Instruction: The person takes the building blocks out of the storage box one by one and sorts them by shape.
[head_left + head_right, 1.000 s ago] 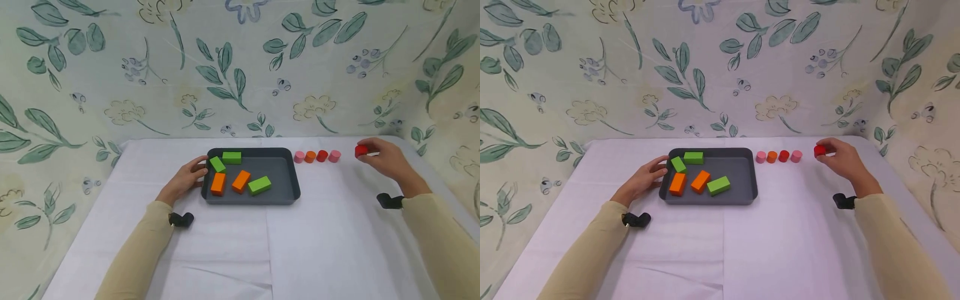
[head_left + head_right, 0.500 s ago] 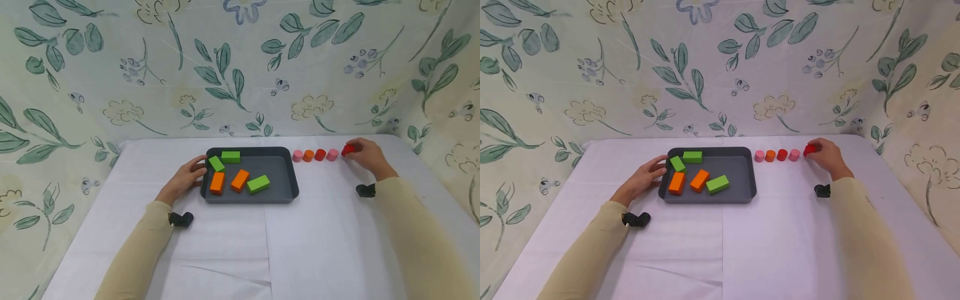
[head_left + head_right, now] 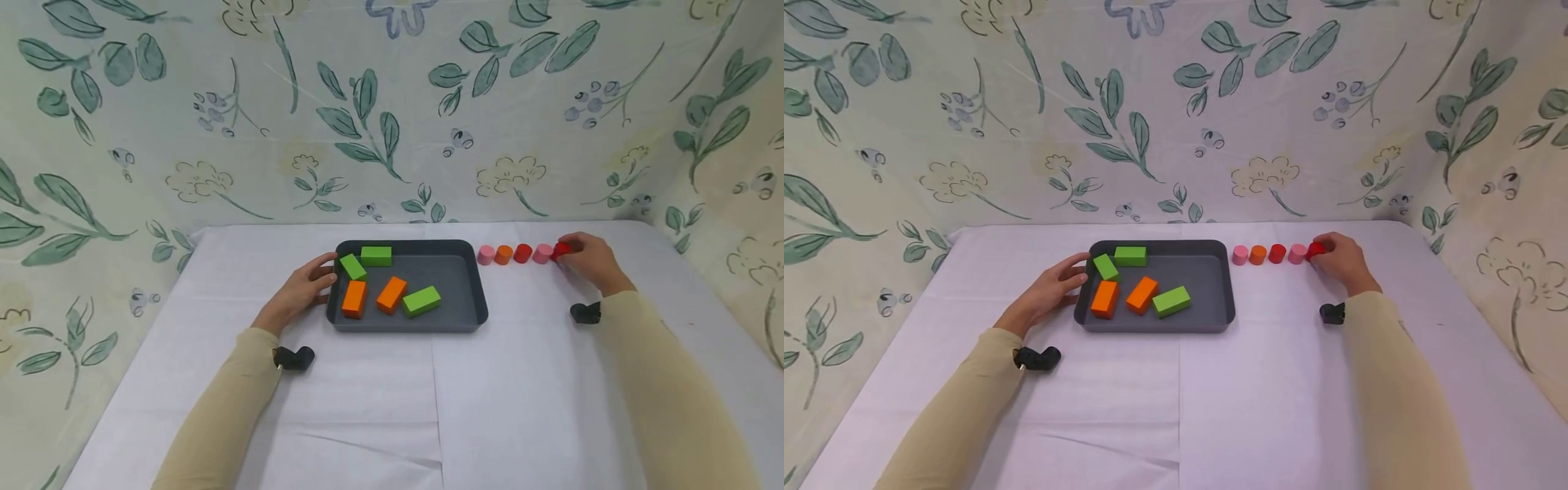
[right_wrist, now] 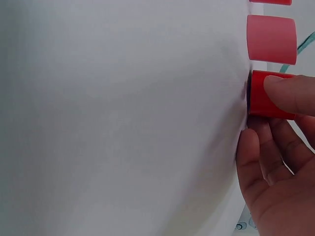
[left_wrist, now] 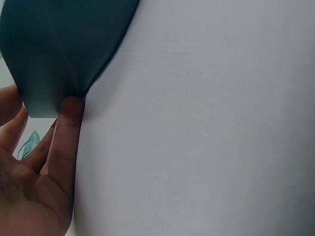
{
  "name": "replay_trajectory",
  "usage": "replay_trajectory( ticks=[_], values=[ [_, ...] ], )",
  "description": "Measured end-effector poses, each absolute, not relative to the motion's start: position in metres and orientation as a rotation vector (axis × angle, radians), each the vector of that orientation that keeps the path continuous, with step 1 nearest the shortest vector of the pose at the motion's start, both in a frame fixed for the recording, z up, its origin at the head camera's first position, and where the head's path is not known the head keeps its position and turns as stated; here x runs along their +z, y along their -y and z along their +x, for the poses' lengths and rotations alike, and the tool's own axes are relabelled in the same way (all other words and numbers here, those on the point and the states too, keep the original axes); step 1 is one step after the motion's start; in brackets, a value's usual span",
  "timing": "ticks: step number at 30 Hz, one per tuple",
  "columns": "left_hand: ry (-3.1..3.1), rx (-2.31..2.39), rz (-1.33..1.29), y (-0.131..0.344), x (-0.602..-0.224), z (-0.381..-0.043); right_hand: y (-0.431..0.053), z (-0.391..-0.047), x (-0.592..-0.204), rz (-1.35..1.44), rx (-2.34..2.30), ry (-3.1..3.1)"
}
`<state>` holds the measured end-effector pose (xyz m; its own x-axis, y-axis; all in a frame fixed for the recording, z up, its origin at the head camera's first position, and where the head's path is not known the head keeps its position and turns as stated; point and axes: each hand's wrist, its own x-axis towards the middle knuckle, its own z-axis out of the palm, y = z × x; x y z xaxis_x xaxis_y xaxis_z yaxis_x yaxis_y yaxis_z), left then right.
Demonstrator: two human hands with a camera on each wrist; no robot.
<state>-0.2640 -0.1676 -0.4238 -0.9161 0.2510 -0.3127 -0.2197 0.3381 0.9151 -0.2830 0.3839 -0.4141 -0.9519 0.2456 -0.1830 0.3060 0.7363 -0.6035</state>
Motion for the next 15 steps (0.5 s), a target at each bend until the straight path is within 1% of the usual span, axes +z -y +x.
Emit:
replay_trajectory(
  ticks=[7,15],
  values=[
    [-2.21,1.601,0.03,0.1662,-0.4235,-0.2614,-0.3838,-0.2819,-0.4162,0.438,-0.999,-2.855],
    [-2.222,1.595,0.029,0.1655,-0.4222,-0.2618,-0.3818,-0.28,-0.4171,0.481,-1.003,-2.859]
  ],
)
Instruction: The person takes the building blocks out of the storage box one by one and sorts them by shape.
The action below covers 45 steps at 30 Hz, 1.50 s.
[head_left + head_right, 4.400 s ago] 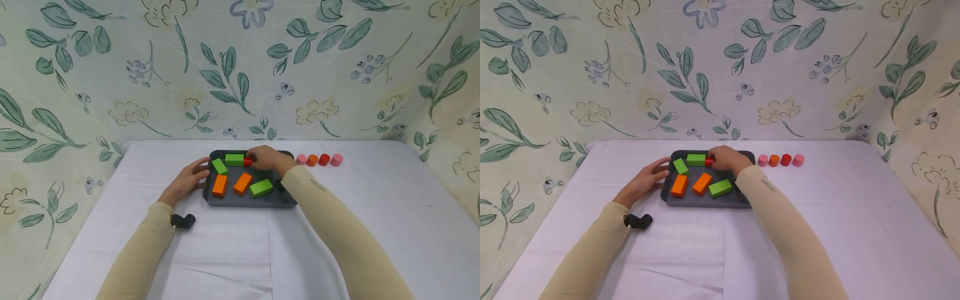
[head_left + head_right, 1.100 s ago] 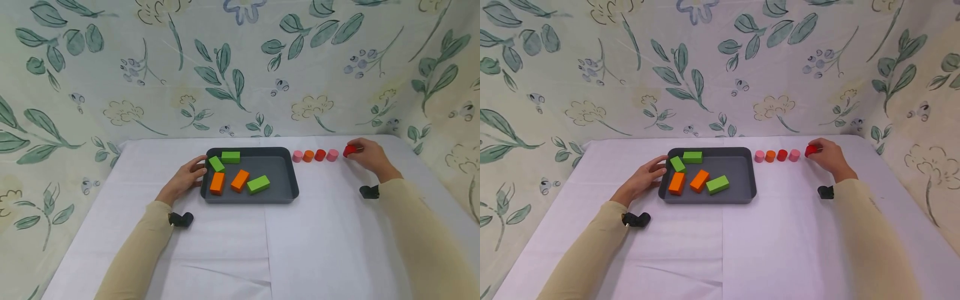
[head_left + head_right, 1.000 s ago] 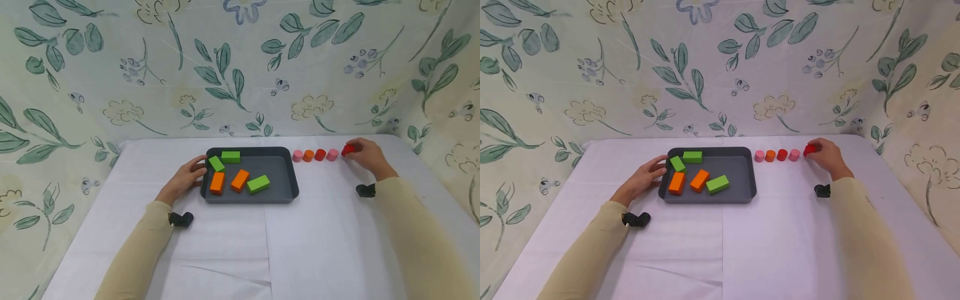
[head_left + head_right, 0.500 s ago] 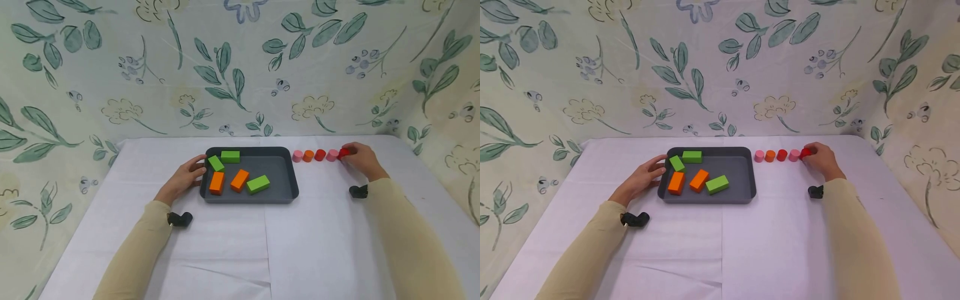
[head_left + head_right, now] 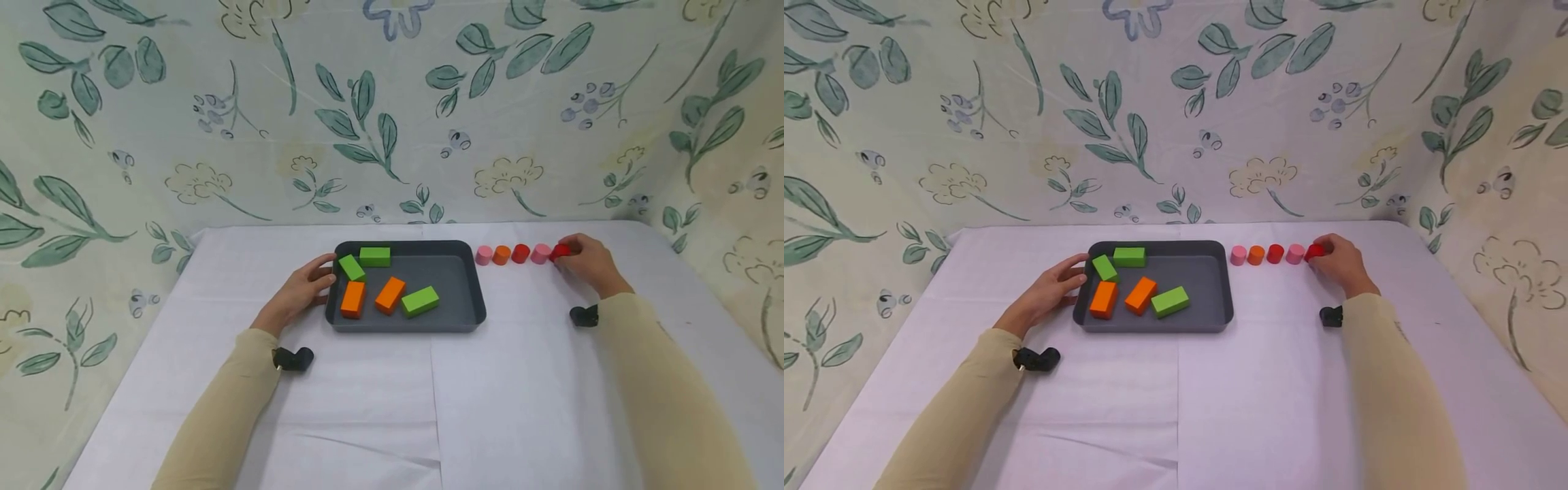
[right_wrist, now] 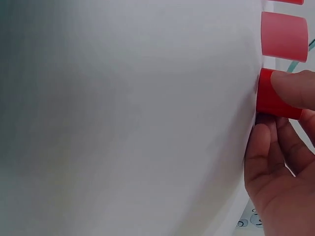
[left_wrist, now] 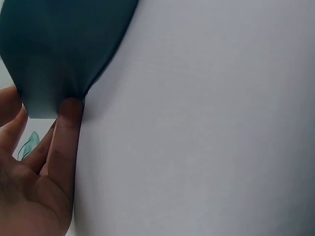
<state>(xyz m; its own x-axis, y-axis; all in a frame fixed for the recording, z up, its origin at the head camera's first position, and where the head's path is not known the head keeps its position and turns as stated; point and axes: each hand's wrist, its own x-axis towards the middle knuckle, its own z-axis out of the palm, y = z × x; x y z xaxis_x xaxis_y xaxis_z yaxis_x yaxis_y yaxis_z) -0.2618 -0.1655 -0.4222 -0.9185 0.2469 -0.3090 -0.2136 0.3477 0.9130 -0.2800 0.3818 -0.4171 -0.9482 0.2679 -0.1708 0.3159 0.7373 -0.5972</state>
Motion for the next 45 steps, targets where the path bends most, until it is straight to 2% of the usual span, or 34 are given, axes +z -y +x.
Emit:
replay_trajectory(
  ticks=[22,28,33,38,45],
  values=[
    [-2.231,1.591,0.03,0.165,-0.425,-0.264,-0.386,-0.274,-0.414,0.458,-1.086,-2.814],
    [-2.226,1.59,0.035,0.166,-0.424,-0.264,-0.382,-0.27,-0.397,0.553,-1.134,-2.853],
    [-2.218,1.594,0.047,0.169,-0.422,-0.262,-0.36,-0.274,-0.366,0.562,-1.192,-3.033],
    [-2.209,1.609,0.064,0.169,-0.422,-0.262,-0.324,-0.275,-0.329,0.315,-1.255,-3.333],
    [-2.214,1.6,0.062,0.167,-0.423,-0.262,-0.266,-0.271,-0.298,-0.396,-1.137,-3.421]
  ],
)
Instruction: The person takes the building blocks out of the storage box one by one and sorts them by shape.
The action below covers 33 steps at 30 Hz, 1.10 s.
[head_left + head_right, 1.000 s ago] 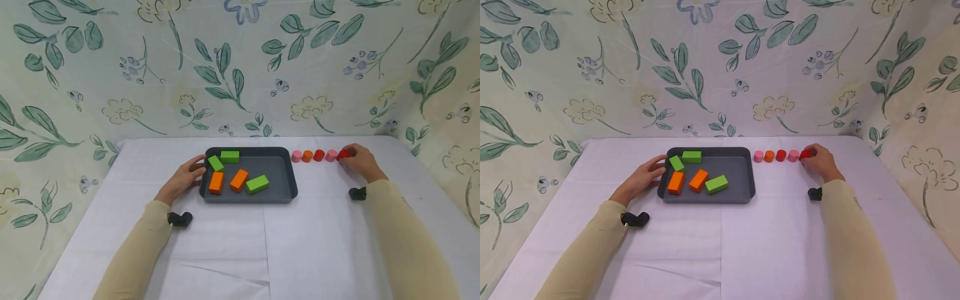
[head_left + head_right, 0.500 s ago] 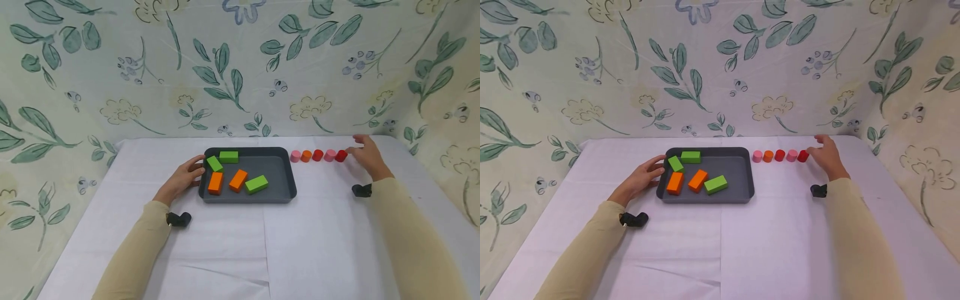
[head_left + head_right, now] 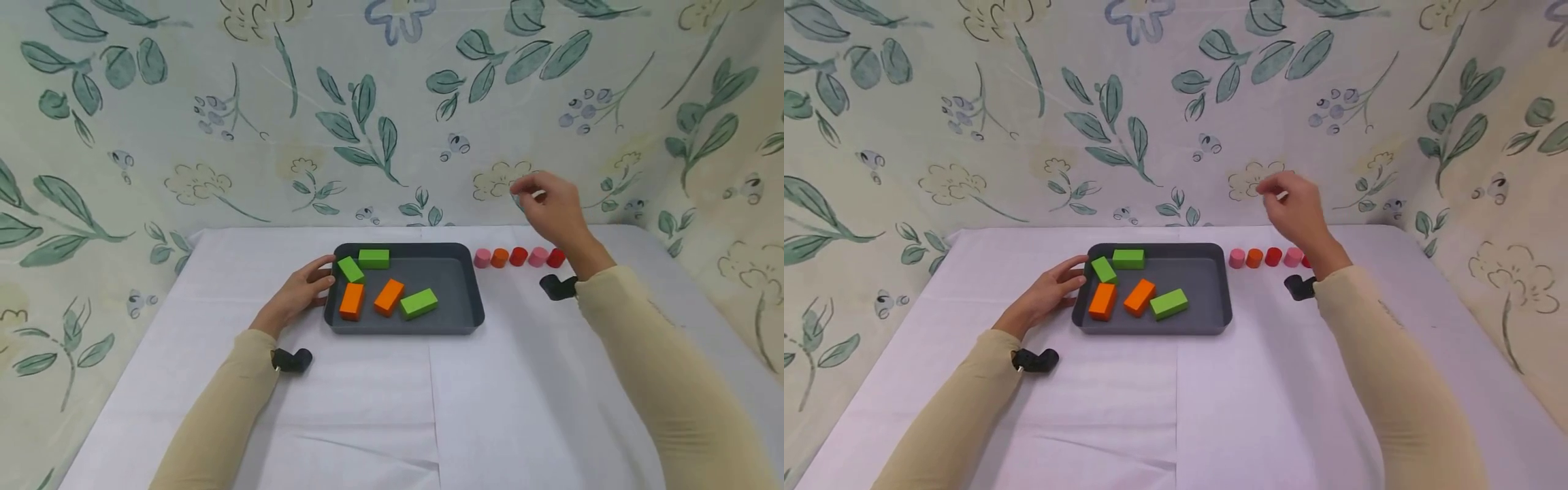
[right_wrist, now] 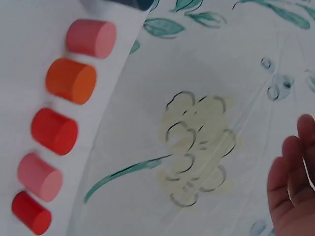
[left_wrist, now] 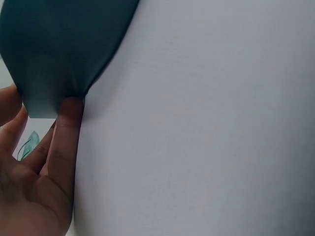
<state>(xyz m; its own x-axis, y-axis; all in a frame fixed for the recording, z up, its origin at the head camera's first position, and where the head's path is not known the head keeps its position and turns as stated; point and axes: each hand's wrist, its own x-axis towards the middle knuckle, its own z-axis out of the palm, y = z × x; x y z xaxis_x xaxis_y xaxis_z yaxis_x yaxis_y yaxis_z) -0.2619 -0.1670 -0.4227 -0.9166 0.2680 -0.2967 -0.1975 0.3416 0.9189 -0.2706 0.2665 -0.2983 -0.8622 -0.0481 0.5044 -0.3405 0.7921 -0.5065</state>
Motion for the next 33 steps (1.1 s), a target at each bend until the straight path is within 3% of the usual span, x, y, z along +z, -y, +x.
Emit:
replay_trajectory(
  ticks=[8,15,33],
  values=[
    [-2.212,1.599,0.04,0.169,-0.425,-0.261,-0.202,-0.267,-0.287,0.811,0.596,2.926],
    [-2.204,1.612,0.04,0.171,-0.427,-0.262,-0.157,-0.255,-0.287,1.048,0.467,3.057],
    [-2.203,1.62,0.046,0.17,-0.425,-0.262,-0.097,-0.242,-0.331,1.246,0.182,3.242]
  ],
)
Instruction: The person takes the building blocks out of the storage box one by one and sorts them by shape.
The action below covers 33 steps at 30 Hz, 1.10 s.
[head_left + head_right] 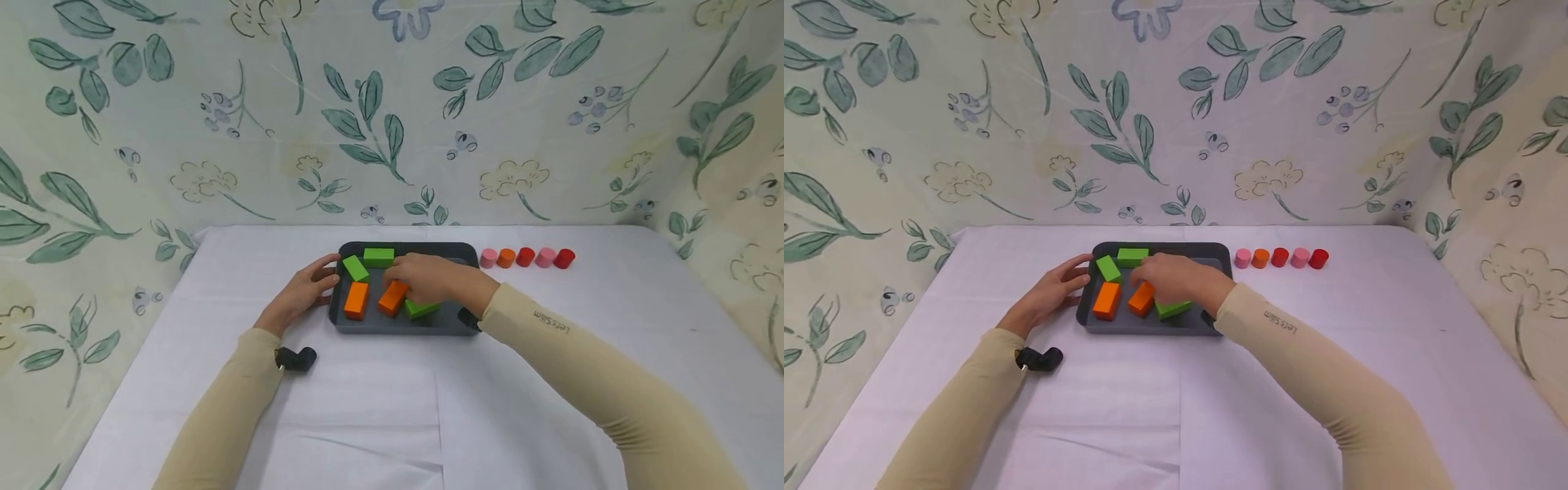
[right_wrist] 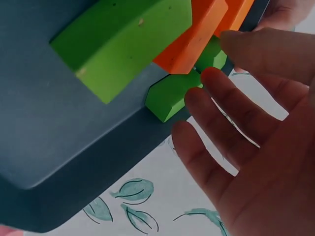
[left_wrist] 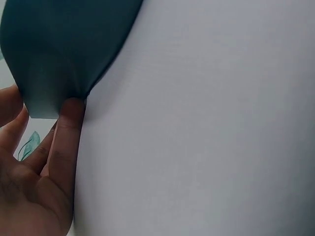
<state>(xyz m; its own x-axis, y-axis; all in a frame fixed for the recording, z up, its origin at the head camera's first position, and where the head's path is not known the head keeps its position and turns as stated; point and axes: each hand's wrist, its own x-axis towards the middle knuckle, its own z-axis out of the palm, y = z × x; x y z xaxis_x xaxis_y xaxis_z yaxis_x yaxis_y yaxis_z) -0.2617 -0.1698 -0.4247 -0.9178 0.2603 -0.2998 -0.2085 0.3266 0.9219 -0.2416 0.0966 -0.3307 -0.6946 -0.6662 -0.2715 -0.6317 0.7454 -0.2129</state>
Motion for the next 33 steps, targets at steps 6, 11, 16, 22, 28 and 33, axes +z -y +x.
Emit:
replay_trajectory(
  ticks=[6,11,16,22,28,33],
  values=[
    [-2.198,1.624,0.048,0.169,-0.425,-0.264,-0.092,-0.243,-0.334,-0.987,-0.141,-2.602],
    [-2.193,1.628,0.058,0.17,-0.426,-0.265,-0.089,-0.245,-0.34,-0.988,-0.123,-2.602],
    [-2.189,1.636,0.051,0.17,-0.426,-0.265,-0.086,-0.25,-0.348,-0.963,-0.129,-2.617],
    [-2.182,1.645,0.056,0.171,-0.426,-0.264,-0.084,-0.254,-0.352,-0.963,-0.098,-2.632],
    [-2.187,1.64,0.053,0.17,-0.426,-0.264,-0.081,-0.255,-0.356,-0.966,-0.111,-2.645],
    [-2.194,1.633,0.046,0.169,-0.424,-0.263,-0.079,-0.257,-0.359,-0.972,-0.129,-2.651]
  ],
)
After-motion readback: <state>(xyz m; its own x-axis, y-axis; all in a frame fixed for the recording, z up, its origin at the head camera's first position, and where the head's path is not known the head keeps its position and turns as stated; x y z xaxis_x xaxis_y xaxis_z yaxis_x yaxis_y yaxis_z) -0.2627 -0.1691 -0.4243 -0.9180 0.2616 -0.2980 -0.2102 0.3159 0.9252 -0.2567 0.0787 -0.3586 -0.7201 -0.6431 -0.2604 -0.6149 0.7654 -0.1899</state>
